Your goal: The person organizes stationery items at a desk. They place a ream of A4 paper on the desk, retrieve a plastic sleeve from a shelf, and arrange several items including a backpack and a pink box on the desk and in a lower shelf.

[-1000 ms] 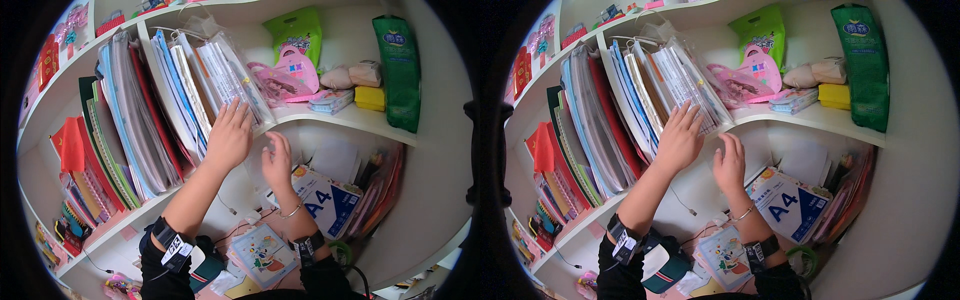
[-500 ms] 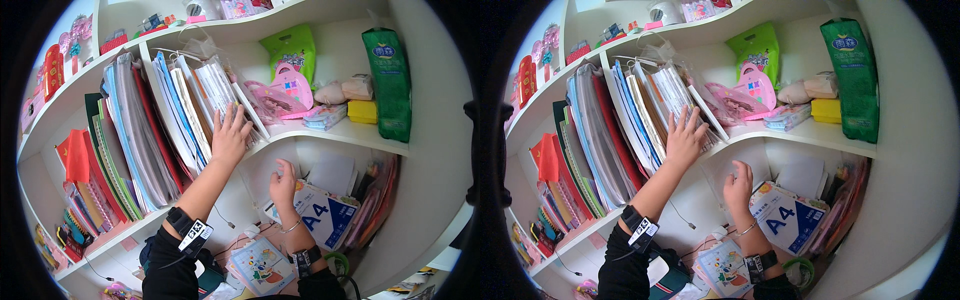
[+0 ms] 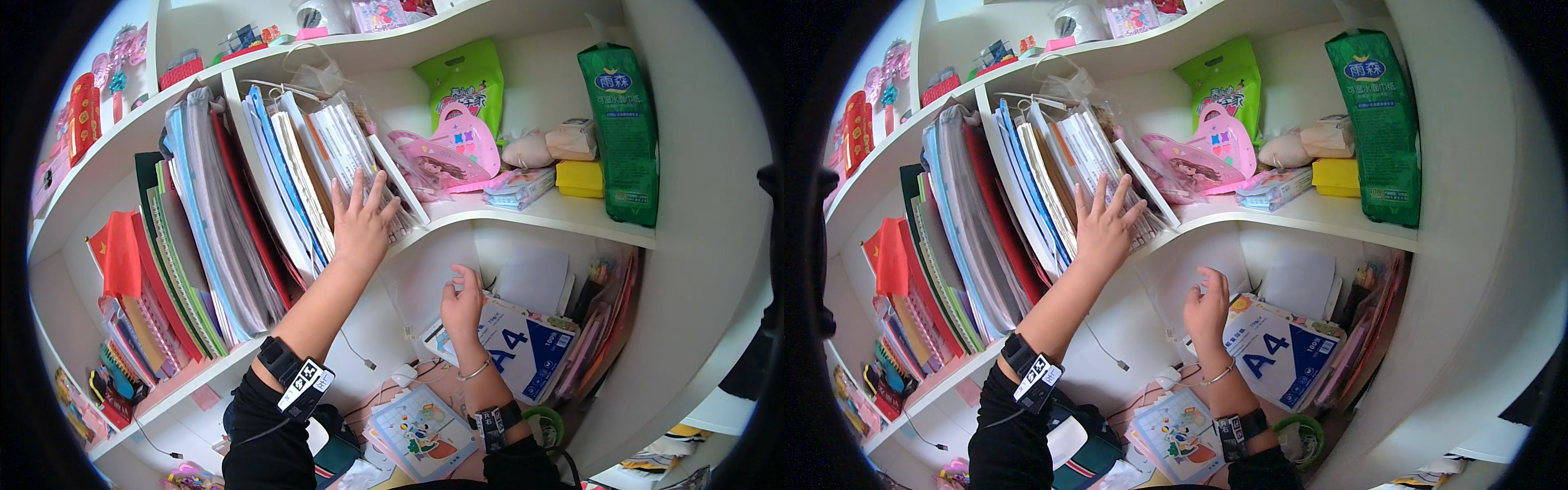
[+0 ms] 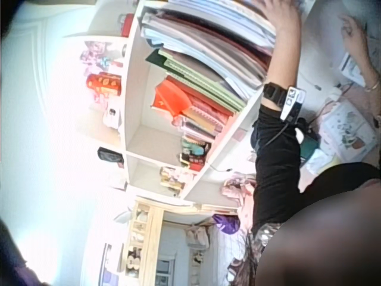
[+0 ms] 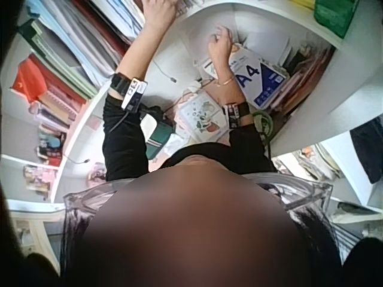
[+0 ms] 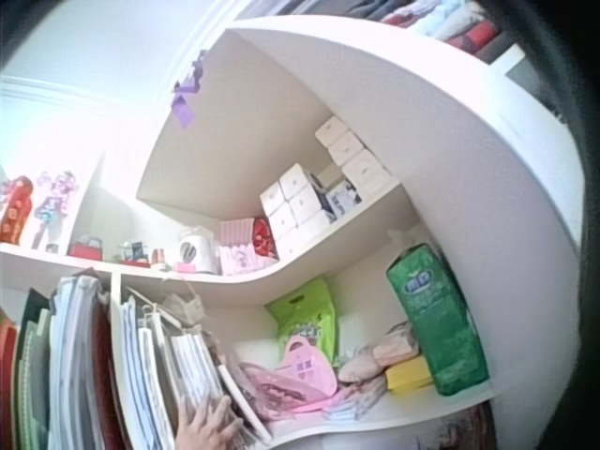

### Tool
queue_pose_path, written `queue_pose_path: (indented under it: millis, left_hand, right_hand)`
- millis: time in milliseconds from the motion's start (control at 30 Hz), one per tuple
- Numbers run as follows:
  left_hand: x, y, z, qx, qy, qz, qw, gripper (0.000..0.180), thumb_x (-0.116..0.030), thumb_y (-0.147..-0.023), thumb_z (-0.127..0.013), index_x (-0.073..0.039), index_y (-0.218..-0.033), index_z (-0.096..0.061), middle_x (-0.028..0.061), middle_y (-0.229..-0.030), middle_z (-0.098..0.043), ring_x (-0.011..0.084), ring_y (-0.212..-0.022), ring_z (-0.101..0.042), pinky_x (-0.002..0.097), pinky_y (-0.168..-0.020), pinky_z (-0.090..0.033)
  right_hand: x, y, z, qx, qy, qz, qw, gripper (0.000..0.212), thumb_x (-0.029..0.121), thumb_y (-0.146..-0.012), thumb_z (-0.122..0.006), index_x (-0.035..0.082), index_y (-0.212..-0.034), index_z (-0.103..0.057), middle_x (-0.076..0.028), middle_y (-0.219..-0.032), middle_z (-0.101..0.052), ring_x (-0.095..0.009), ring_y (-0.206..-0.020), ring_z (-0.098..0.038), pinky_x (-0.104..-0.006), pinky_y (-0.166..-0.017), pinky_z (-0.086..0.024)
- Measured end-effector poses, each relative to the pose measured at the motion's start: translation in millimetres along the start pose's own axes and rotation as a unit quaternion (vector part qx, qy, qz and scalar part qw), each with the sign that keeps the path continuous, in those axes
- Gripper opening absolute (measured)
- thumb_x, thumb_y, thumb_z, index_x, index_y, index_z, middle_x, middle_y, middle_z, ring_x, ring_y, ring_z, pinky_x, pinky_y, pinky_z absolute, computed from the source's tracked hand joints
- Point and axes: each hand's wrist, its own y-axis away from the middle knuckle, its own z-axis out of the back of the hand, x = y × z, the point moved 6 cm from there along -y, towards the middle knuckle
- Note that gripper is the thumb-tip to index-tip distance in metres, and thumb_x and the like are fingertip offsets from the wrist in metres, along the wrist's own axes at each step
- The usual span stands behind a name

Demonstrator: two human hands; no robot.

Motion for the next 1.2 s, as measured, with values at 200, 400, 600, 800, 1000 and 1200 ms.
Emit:
queue_pose_path:
  millis: [200, 400, 600, 800, 1000, 1200]
  left_hand:
    - [1.7, 1.6, 0.9, 0.01, 0.0, -0.003, 1.0, 0.041, -0.024, -0.075, -0.059, -0.03, -0.115, -0.055, 0.0025, -0.139, -0.029, 0.0313, -0.13, -0.022, 0.0609, -0.102, -0.01]
    - [2.8, 2.8, -1.4, 0.015, -0.003, -0.005, 1.0, 0.044, -0.022, -0.073, -0.059, -0.031, -0.116, -0.055, 0.0017, -0.14, -0.027, 0.0314, -0.13, -0.02, 0.0615, -0.101, -0.009]
    - [4.0, 2.5, -2.2, 0.019, 0.006, 0.0, 1.0, 0.04, -0.021, -0.074, -0.057, -0.031, -0.113, -0.057, 0.0017, -0.141, -0.026, 0.0312, -0.13, -0.02, 0.062, -0.101, -0.009]
    - [4.9, 2.3, -2.1, 0.016, 0.012, 0.001, 1.0, 0.036, -0.022, -0.076, -0.055, -0.029, -0.111, -0.058, 0.002, -0.141, -0.027, 0.0313, -0.131, -0.019, 0.0628, -0.101, -0.008]
    - [5.8, 4.6, -5.2, 0.035, 0.013, -0.005, 0.999, 0.037, -0.023, -0.077, -0.054, -0.028, -0.113, -0.056, 0.0027, -0.142, -0.025, 0.031, -0.132, -0.018, 0.0628, -0.101, -0.007]
    - [7.4, 5.9, -6.3, 0.031, 0.022, -0.008, 0.999, 0.038, -0.022, -0.078, -0.052, -0.027, -0.115, -0.055, 0.0029, -0.142, -0.025, 0.0308, -0.132, -0.018, 0.0614, -0.102, -0.006]
  right_hand:
    - [-2.1, 0.8, 0.5, 0.002, -0.016, -0.011, 1.0, 0.027, -0.003, -0.075, -0.052, 0.003, -0.102, -0.054, -0.009, -0.101, -0.054, -0.018, -0.084, -0.055, -0.0264, -0.063, -0.046]
    - [-4.1, 2.3, -1.7, 0.016, -0.024, -0.019, 0.999, 0.027, -0.003, -0.074, -0.051, 0.002, -0.1, -0.053, -0.012, -0.099, -0.053, -0.022, -0.084, -0.055, -0.029, -0.064, -0.047]
    - [-5.1, 2.7, -2.3, 0.022, -0.018, -0.019, 0.999, 0.026, -0.003, -0.073, -0.05, 0.002, -0.098, -0.053, -0.013, -0.096, -0.053, -0.023, -0.081, -0.055, -0.0313, -0.065, -0.047]
    - [-11.4, 3.0, -2.8, 0.03, -0.028, -0.014, 0.999, 0.025, -0.003, -0.073, -0.05, 0.001, -0.097, -0.054, -0.013, -0.094, -0.054, -0.023, -0.08, -0.055, -0.0319, -0.067, -0.046]
    - [-3.1, -17.2, -7.6, 0.007, 0.012, 0.027, 1.0, 0.02, 0.003, -0.076, -0.054, 0.001, -0.097, -0.055, -0.012, -0.091, -0.056, -0.023, -0.079, -0.056, -0.0329, -0.07, -0.045]
    - [38.2, -83.2, -46.8, -0.05, 0.093, 0.187, 0.977, 0.02, 0.012, -0.076, -0.06, 0.001, -0.092, -0.058, -0.015, -0.088, -0.056, -0.031, -0.084, -0.054, -0.0396, -0.077, -0.042]
